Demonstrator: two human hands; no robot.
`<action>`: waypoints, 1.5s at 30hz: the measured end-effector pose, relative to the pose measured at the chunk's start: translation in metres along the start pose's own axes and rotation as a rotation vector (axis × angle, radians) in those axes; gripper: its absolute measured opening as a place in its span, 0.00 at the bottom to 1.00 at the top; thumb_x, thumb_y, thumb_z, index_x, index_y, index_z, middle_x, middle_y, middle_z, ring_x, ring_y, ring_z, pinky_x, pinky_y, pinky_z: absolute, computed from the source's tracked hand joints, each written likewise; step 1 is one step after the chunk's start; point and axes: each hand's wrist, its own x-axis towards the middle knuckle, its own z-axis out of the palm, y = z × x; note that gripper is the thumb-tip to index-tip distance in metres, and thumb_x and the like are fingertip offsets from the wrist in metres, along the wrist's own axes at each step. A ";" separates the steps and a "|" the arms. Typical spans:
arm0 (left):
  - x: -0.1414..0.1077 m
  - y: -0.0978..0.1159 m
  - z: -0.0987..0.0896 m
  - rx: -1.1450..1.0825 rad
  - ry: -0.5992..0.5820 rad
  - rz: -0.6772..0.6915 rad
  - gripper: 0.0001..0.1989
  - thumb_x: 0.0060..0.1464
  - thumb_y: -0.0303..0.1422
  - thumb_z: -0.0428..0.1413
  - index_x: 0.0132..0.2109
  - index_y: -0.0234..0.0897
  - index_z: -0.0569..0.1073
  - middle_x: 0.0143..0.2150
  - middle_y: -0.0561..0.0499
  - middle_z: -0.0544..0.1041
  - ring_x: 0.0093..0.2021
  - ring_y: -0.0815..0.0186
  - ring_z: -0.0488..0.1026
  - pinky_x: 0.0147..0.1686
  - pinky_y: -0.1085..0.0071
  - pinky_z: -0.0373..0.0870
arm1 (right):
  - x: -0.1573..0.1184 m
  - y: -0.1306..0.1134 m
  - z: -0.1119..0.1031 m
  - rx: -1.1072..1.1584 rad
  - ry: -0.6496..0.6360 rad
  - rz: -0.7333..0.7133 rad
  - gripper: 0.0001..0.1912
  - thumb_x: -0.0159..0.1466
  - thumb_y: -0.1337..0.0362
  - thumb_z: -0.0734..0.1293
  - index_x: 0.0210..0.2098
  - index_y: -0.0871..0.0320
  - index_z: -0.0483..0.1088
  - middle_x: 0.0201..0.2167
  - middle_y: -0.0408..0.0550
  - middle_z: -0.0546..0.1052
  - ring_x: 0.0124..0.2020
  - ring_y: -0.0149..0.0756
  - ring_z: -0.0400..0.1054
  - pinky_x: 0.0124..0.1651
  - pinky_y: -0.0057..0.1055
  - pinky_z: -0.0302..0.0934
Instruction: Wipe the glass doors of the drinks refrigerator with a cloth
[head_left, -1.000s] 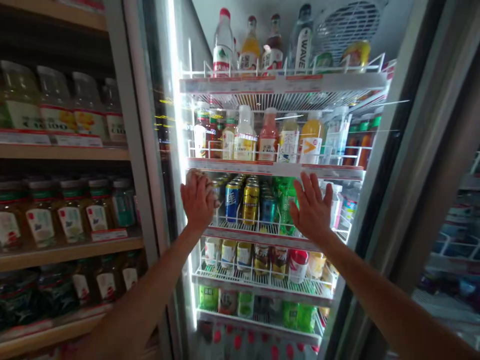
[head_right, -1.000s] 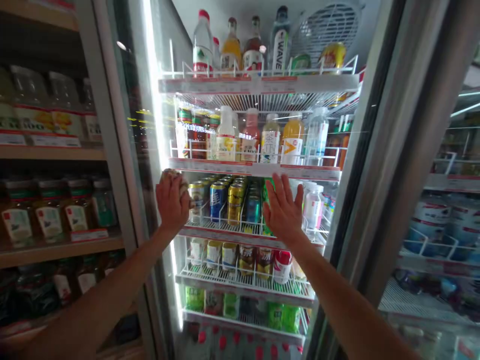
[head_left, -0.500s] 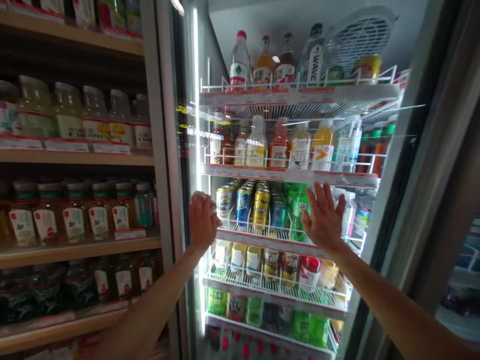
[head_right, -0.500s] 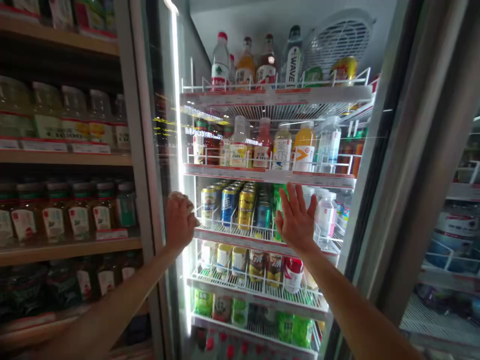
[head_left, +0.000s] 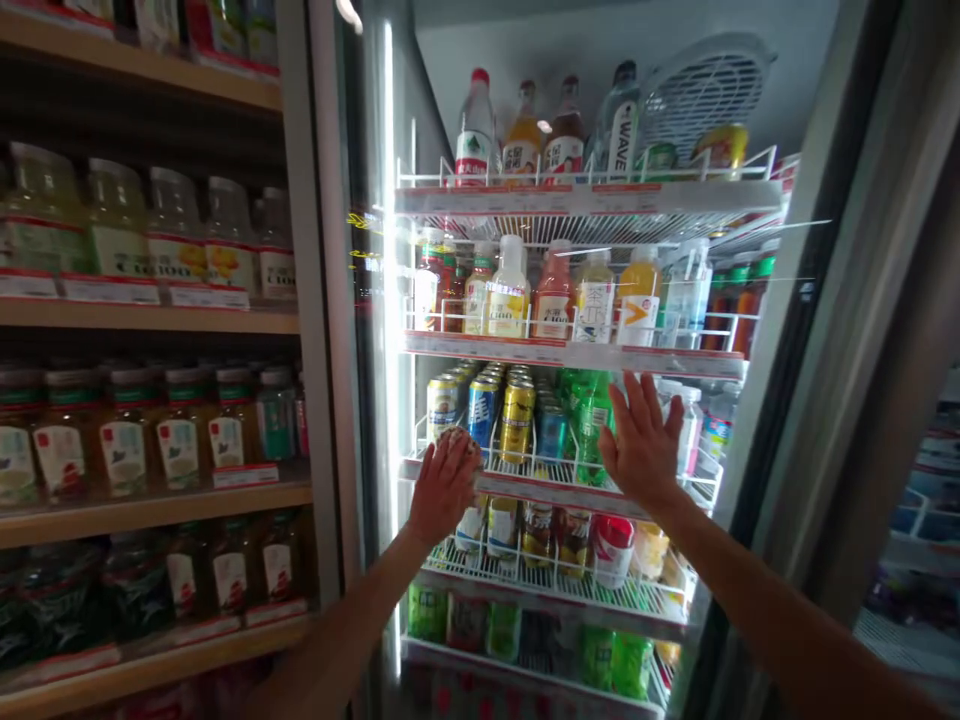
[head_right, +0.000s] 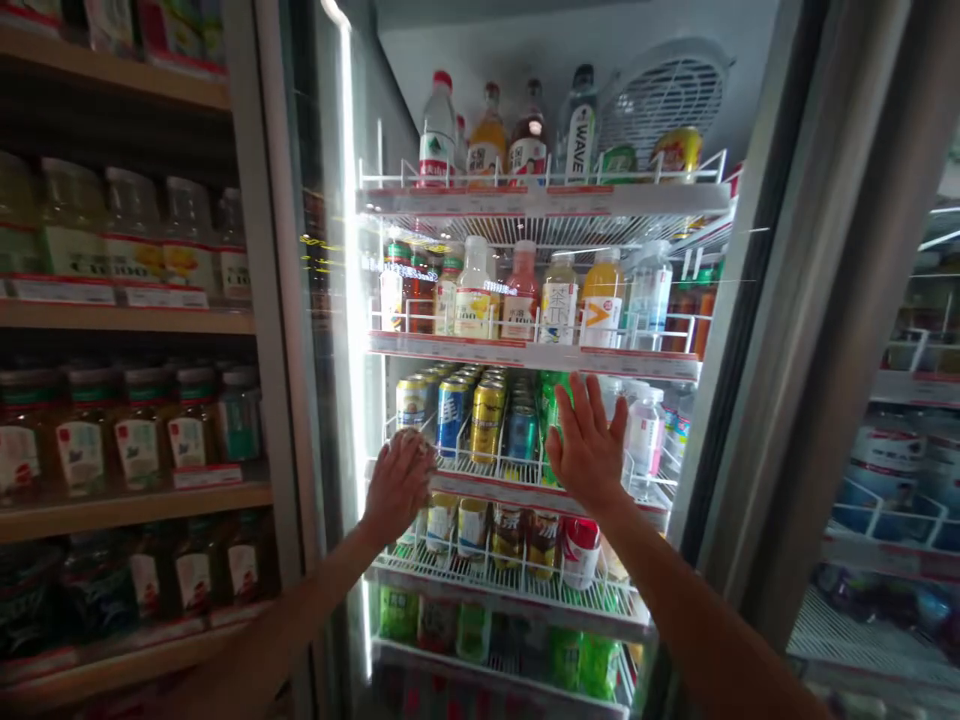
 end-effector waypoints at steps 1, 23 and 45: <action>0.002 0.000 0.000 0.009 0.010 -0.018 0.22 0.56 0.28 0.46 0.59 0.38 0.59 0.63 0.42 0.58 0.67 0.57 0.44 0.61 0.55 0.49 | 0.000 0.000 0.000 -0.001 0.001 -0.002 0.34 0.62 0.62 0.57 0.65 0.55 0.41 0.64 0.54 0.54 0.66 0.43 0.42 0.65 0.50 0.32; 0.077 0.028 0.016 -0.022 0.141 0.007 0.25 0.57 0.29 0.44 0.62 0.36 0.56 0.62 0.43 0.61 0.66 0.59 0.45 0.62 0.55 0.46 | -0.009 0.017 -0.009 0.012 -0.024 -0.023 0.33 0.63 0.62 0.58 0.65 0.52 0.40 0.65 0.51 0.53 0.65 0.44 0.45 0.64 0.51 0.33; 0.156 0.065 0.023 -0.070 0.068 0.229 0.23 0.57 0.29 0.46 0.60 0.35 0.58 0.63 0.44 0.59 0.67 0.60 0.39 0.63 0.55 0.46 | -0.011 0.047 -0.023 -0.012 0.003 0.025 0.32 0.64 0.61 0.57 0.65 0.52 0.43 0.64 0.53 0.54 0.65 0.46 0.46 0.64 0.53 0.33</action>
